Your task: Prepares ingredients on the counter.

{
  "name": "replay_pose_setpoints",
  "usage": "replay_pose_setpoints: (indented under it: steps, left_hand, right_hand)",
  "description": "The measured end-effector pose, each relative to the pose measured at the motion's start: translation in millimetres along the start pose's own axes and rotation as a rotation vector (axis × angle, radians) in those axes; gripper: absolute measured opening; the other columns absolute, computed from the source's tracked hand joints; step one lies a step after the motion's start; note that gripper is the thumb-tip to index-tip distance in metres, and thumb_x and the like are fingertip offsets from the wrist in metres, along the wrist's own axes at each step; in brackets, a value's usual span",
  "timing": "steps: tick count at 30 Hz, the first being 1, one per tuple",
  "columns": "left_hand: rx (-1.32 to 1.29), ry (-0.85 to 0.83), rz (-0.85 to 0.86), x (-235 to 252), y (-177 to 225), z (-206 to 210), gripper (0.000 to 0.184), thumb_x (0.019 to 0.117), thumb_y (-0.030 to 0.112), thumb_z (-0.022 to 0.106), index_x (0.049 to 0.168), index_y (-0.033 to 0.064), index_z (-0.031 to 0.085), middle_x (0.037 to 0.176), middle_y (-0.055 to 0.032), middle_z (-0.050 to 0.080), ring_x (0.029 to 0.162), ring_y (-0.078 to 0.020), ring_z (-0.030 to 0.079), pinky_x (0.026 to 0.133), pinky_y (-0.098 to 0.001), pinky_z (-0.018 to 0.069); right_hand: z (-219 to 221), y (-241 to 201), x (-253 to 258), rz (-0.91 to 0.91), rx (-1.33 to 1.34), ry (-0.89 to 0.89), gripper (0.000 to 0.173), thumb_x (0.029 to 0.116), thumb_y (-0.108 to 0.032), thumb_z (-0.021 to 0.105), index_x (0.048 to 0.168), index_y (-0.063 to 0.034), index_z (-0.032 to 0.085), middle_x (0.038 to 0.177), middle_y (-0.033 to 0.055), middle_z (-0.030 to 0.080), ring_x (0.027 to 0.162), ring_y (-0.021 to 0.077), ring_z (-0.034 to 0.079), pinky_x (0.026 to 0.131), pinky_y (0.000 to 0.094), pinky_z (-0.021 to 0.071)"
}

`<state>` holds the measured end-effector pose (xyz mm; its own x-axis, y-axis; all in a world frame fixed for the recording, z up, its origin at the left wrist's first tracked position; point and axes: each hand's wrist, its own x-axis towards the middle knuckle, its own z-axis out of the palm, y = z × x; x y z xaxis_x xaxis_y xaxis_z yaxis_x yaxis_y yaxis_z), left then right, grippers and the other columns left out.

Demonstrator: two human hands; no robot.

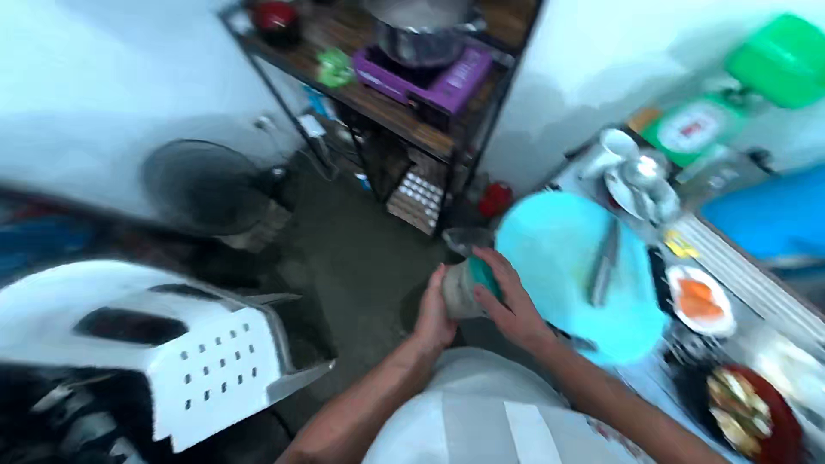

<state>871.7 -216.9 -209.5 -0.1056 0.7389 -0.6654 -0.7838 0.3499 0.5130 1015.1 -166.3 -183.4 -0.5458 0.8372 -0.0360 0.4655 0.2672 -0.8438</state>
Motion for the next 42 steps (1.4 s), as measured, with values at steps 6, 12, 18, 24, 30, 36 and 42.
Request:
replay_pose_setpoints:
  steps: [6, 12, 18, 24, 30, 36, 42]
  left_hand:
    - [-0.041, 0.06, -0.008, -8.0, 95.0, -67.5, 0.054, 0.1081, 0.051, 0.032, 0.116, 0.0084, 0.064, 0.094, -0.0117, 0.071, 0.081, -0.0232, 0.07, 0.066, -0.0385, 0.0592]
    - [0.145, -0.098, -0.101, -6.9, 171.6, -155.9, 0.05, 0.107, 0.049, 0.034, 0.108, 0.0112, 0.067, 0.093, -0.009, 0.073, 0.084, -0.0211, 0.072, 0.073, -0.0396, 0.0613]
    - [-0.106, 0.226, 0.415, 11.7, 246.4, -171.0, 0.052, 0.1107, 0.042, 0.03, 0.114, 0.0043, 0.065, 0.094, -0.0127, 0.074, 0.085, -0.0233, 0.073, 0.076, -0.0416, 0.0616]
    - [0.007, 0.637, 1.077, 73.9, 350.8, -171.2, 0.052, 0.1115, 0.032, 0.021, 0.134, -0.0022, 0.054, 0.11, -0.0125, 0.069, 0.096, -0.0163, 0.07, 0.085, -0.0358, 0.06]
    - [0.549, 0.524, 1.043, 97.0, 467.4, -191.6, 0.048, 0.1085, 0.033, 0.038, 0.134, -0.0043, 0.056, 0.117, -0.0116, 0.069, 0.105, -0.0113, 0.068, 0.096, -0.0322, 0.0567]
    - [0.94, 0.378, 0.859, 100.6, 549.1, -213.3, 0.117, 0.0628, 0.045, 0.095, 0.154, 0.0013, 0.035, 0.125, -0.0092, 0.07, 0.111, -0.0108, 0.069, 0.1, -0.0344, 0.0571]
    - [0.723, 0.524, 1.059, 96.6, 661.8, -271.7, 0.092, 0.0699, 0.037, 0.09, 0.142, -0.0014, 0.048, 0.122, -0.0078, 0.069, 0.111, -0.011, 0.068, 0.098, -0.0324, 0.0581]
  right_hand:
    - [96.7, -32.8, 65.0, -0.576, -0.251, 0.179, 0.07, 0.1011, -0.07, 0.033, 0.142, -0.0203, 0.061, 0.146, 0.0301, 0.05, 0.132, 0.0433, 0.054, 0.103, 0.0554, 0.0496]
    - [152.7, -49.2, 134.5, -1.332, -0.33, -0.04, 0.053, 0.0991, -0.069, 0.046, 0.147, -0.0459, 0.045, 0.164, 0.0115, 0.032, 0.153, 0.0339, 0.029, 0.12, 0.0545, 0.0311]
    - [206.5, -108.4, 250.0, -1.151, -0.112, -0.197, 0.053, 0.1002, -0.064, 0.048, 0.137, -0.028, 0.062, 0.152, 0.021, 0.048, 0.142, 0.0399, 0.046, 0.112, 0.056, 0.0445]
    - [265.5, -196.7, 368.5, -0.724, 0.35, -0.219, 0.048, 0.1038, -0.037, 0.054, 0.142, -0.0092, 0.06, 0.152, 0.0243, 0.048, 0.138, 0.0371, 0.05, 0.112, 0.0526, 0.0446]
    - [234.7, -277.3, 494.3, -0.738, 0.081, -0.356, 0.048, 0.0993, -0.045, 0.061, 0.141, -0.0212, 0.064, 0.151, 0.0151, 0.054, 0.135, 0.0373, 0.054, 0.106, 0.0566, 0.0477]
    - [241.9, -330.4, 575.3, -0.759, -0.05, -0.579, 0.057, 0.0965, -0.053, 0.063, 0.141, -0.0169, 0.064, 0.148, 0.0096, 0.058, 0.134, 0.0301, 0.056, 0.109, 0.0535, 0.0467]
    - [294.4, -388.9, 648.6, -0.729, 0.359, -0.424, 0.052, 0.1042, -0.04, 0.054, 0.14, -0.0021, 0.06, 0.156, 0.0204, 0.045, 0.145, 0.0261, 0.045, 0.116, 0.0418, 0.0432]
